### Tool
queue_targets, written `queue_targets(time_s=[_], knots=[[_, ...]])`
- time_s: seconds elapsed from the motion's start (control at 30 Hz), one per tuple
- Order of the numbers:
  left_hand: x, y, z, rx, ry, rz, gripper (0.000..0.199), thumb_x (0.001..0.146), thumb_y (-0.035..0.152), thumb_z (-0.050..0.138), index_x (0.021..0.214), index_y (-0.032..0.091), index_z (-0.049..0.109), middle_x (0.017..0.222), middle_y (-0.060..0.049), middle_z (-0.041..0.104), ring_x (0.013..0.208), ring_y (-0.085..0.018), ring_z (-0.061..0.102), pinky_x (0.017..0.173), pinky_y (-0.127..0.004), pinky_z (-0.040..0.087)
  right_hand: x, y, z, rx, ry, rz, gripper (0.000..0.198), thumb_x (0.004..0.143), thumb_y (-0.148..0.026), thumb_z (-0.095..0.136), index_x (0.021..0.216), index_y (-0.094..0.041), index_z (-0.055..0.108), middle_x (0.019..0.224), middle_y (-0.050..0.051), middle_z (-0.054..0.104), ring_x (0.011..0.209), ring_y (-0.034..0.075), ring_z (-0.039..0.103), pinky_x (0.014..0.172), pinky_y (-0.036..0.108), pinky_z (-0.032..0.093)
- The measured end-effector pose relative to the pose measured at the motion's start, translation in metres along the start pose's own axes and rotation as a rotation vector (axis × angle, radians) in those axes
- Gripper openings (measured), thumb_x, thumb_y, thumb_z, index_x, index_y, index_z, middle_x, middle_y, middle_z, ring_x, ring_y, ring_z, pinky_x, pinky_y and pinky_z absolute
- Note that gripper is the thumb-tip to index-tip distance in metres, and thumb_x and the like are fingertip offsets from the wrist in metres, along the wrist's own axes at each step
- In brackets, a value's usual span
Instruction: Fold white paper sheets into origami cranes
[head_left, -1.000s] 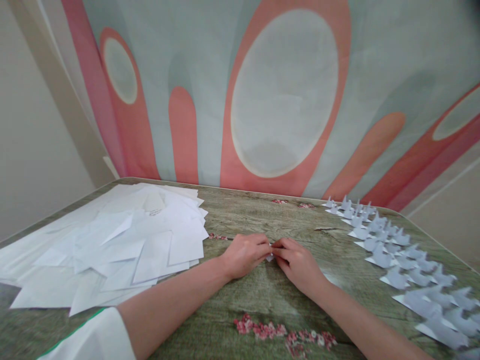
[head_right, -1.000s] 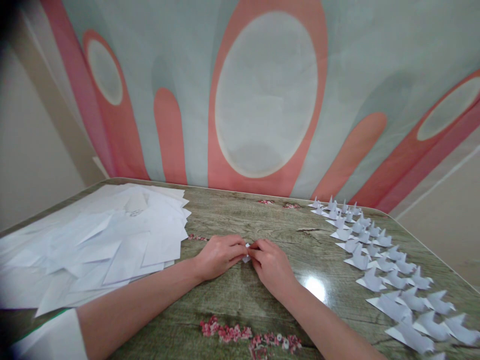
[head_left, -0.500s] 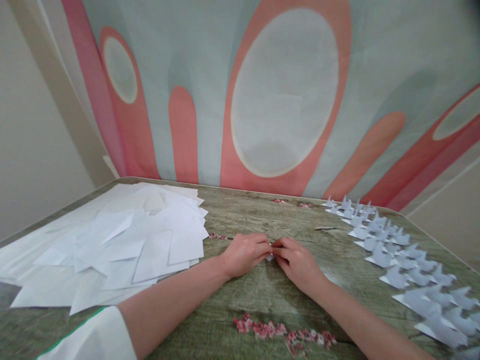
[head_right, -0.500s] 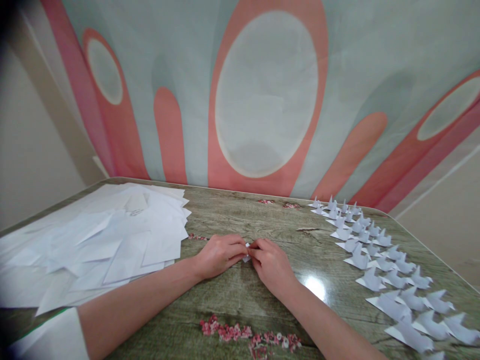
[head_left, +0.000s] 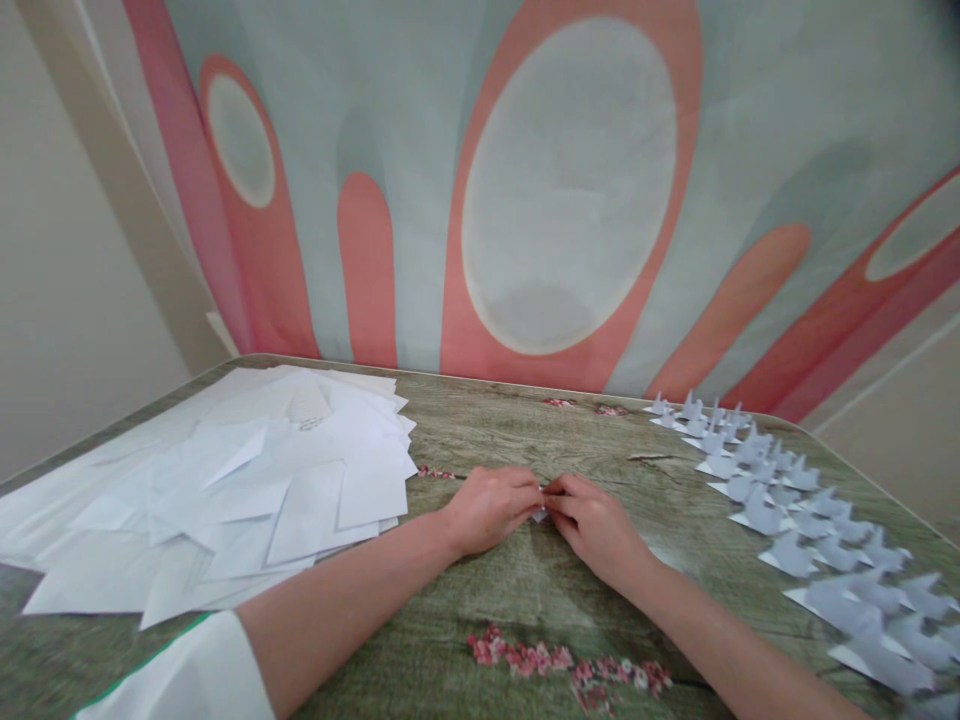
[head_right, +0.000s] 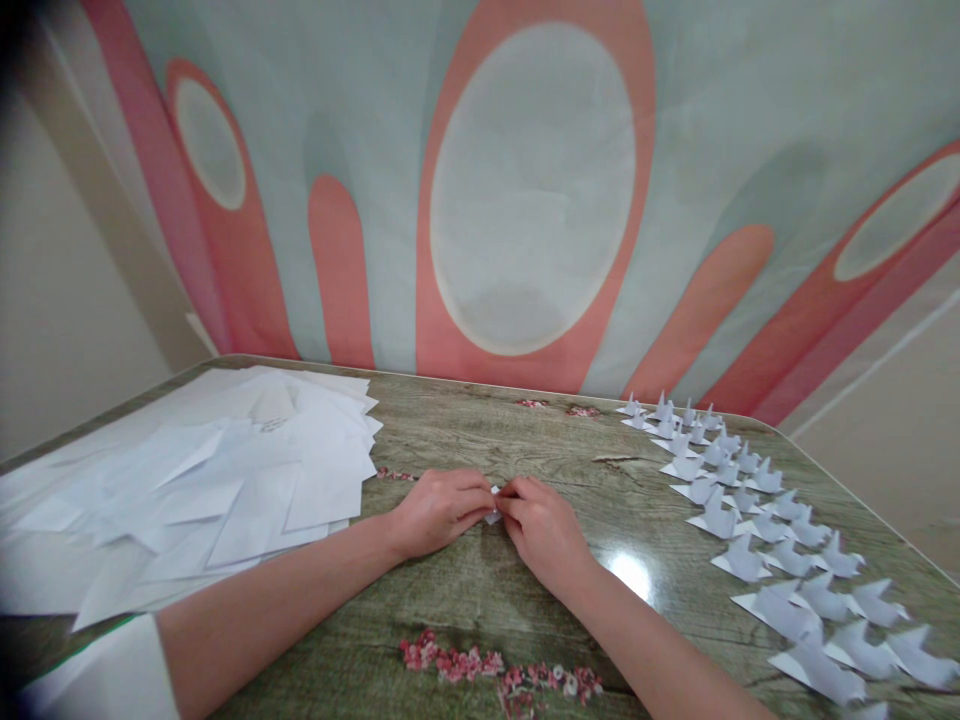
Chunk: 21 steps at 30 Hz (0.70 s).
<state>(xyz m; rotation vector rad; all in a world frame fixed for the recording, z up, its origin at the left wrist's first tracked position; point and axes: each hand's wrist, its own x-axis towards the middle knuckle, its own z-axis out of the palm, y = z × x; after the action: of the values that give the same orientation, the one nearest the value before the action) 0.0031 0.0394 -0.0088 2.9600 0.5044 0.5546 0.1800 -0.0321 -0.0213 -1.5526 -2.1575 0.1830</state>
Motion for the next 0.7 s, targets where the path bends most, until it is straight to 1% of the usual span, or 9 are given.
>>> queue_targets(time_s=[0.17, 0.33, 0.43, 0.53, 0.63, 0.7], knots=[[-0.0006, 0.0018, -0.0004, 0.016, 0.012, 0.030, 0.019, 0.090, 0.024, 0.040, 0.086, 0.019, 0.059, 0.088, -0.001, 0.061, 0.082, -0.013, 0.056, 0.069, -0.021, 0.041, 0.0002, -0.0004, 0.0002, -0.006, -0.002, -0.004, 0.022, 0.081, -0.010, 0.051, 0.087, -0.021, 0.068, 0.086, 0.003, 0.061, 0.083, 0.017, 0.054, 0.076, 0.028, 0.043], [0.0003, 0.0044, -0.0028, 0.014, 0.012, 0.009, 0.028, 0.092, 0.030, 0.036, 0.079, 0.018, 0.059, 0.083, -0.002, 0.062, 0.080, -0.013, 0.056, 0.068, -0.022, 0.041, 0.0006, -0.0005, -0.0005, -0.028, -0.011, -0.006, 0.020, 0.080, -0.010, 0.051, 0.083, -0.020, 0.068, 0.085, 0.003, 0.061, 0.082, 0.016, 0.054, 0.075, 0.028, 0.043], [0.0003, 0.0037, -0.0051, -0.034, 0.037, -0.063, 0.029, 0.092, 0.030, 0.036, 0.082, 0.018, 0.060, 0.085, -0.002, 0.063, 0.081, -0.013, 0.057, 0.070, -0.022, 0.042, 0.0006, -0.0021, -0.0019, -0.047, -0.019, -0.011, 0.022, 0.081, -0.009, 0.049, 0.086, -0.020, 0.068, 0.085, 0.003, 0.061, 0.083, 0.016, 0.054, 0.076, 0.028, 0.043], [-0.0005, 0.0013, -0.0071, -0.060, 0.044, -0.131, 0.027, 0.091, 0.027, 0.037, 0.084, 0.018, 0.062, 0.084, -0.003, 0.064, 0.083, -0.013, 0.057, 0.075, -0.023, 0.043, -0.0003, -0.0042, -0.0019, -0.095, -0.024, -0.035, 0.027, 0.081, -0.006, 0.046, 0.091, -0.020, 0.067, 0.086, 0.004, 0.060, 0.084, 0.017, 0.053, 0.077, 0.028, 0.043], [-0.0016, -0.0017, -0.0074, -0.086, 0.021, -0.112, 0.021, 0.086, 0.021, 0.043, 0.090, 0.019, 0.064, 0.088, -0.002, 0.065, 0.087, -0.015, 0.057, 0.080, -0.025, 0.043, -0.0020, -0.0046, -0.0003, -0.149, -0.033, -0.068, 0.030, 0.082, -0.005, 0.043, 0.094, -0.020, 0.066, 0.089, 0.005, 0.060, 0.085, 0.017, 0.052, 0.077, 0.029, 0.043], [-0.0023, -0.0037, -0.0066, -0.099, 0.012, -0.093, 0.023, 0.083, 0.017, 0.046, 0.094, 0.020, 0.065, 0.093, -0.002, 0.064, 0.090, -0.015, 0.056, 0.083, -0.027, 0.043, -0.0033, -0.0041, 0.0005, -0.173, -0.041, -0.088, 0.029, 0.083, -0.006, 0.043, 0.097, -0.020, 0.065, 0.091, 0.006, 0.059, 0.086, 0.018, 0.052, 0.078, 0.030, 0.042]])
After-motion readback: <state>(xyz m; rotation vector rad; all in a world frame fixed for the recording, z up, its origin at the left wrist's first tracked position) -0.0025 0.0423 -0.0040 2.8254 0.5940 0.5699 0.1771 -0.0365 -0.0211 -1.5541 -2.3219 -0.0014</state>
